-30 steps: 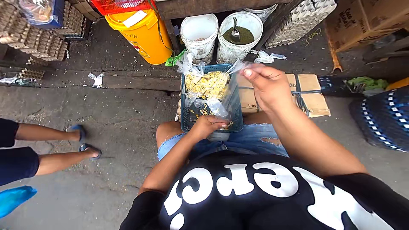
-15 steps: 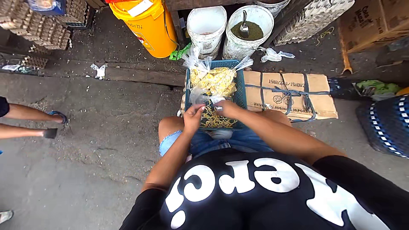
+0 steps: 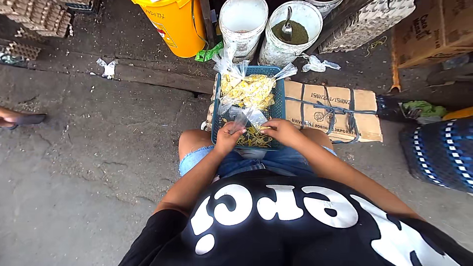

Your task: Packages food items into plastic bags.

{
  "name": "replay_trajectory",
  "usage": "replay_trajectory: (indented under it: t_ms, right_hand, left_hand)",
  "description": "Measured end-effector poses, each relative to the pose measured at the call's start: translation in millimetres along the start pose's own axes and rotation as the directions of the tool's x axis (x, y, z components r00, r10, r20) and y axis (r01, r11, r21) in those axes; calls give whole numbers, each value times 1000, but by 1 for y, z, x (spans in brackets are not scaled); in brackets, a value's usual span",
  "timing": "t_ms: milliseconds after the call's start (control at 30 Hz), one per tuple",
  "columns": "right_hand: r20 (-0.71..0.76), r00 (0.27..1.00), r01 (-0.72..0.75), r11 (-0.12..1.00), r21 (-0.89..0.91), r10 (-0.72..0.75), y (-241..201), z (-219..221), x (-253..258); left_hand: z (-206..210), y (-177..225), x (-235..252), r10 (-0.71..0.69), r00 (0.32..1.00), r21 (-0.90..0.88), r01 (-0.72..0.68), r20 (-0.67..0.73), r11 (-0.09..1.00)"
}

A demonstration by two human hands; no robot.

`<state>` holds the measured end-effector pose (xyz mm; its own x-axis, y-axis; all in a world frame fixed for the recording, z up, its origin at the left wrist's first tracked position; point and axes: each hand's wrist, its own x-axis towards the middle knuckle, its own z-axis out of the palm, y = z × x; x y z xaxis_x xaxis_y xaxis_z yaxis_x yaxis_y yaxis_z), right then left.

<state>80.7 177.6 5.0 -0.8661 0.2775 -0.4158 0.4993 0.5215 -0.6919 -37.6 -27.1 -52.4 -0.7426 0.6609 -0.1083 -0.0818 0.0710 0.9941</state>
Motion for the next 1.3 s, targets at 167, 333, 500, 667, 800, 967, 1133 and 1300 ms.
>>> replay_trajectory:
  t_ms: [167,333,500,667,800,967,1133,1300]
  right_hand:
    - [-235,966,151,970,193,-104,-31,-34,-37]
    - [-422,863,408,875,262,-277,-60,-56,-54]
    - [-498,795,527,800,287,-346,-80,-60,-54]
    - [-462,823,495,817,296,-331,-78,-50,-48]
    - [-401,865,413,882,228,-302,-69,-42,-45]
    - [-290,919,314,941,127,-268,-66,-44,-48]
    - [-209,936,295,955,27,-283,-77,-52,-58]
    - [-224,898,365,926,-101,-378,-89,-47,-66]
  left_hand:
    - [7,2,-3,67,997,115,-70,31,991]
    - [6,-6,-5,187,982,191,-184,3,964]
    - [6,-10,-6,237,971,175,-233,-4,957]
    - [7,-11,-6,244,970,157,-238,-17,958]
    - [6,-11,-6,249,968,166,-243,-20,956]
    - [7,-13,-6,309,951,189,-304,4,934]
    - [7,-11,-5,312,950,187,-310,21,932]
    - [10,-2,-9,260,965,160,-263,37,951]
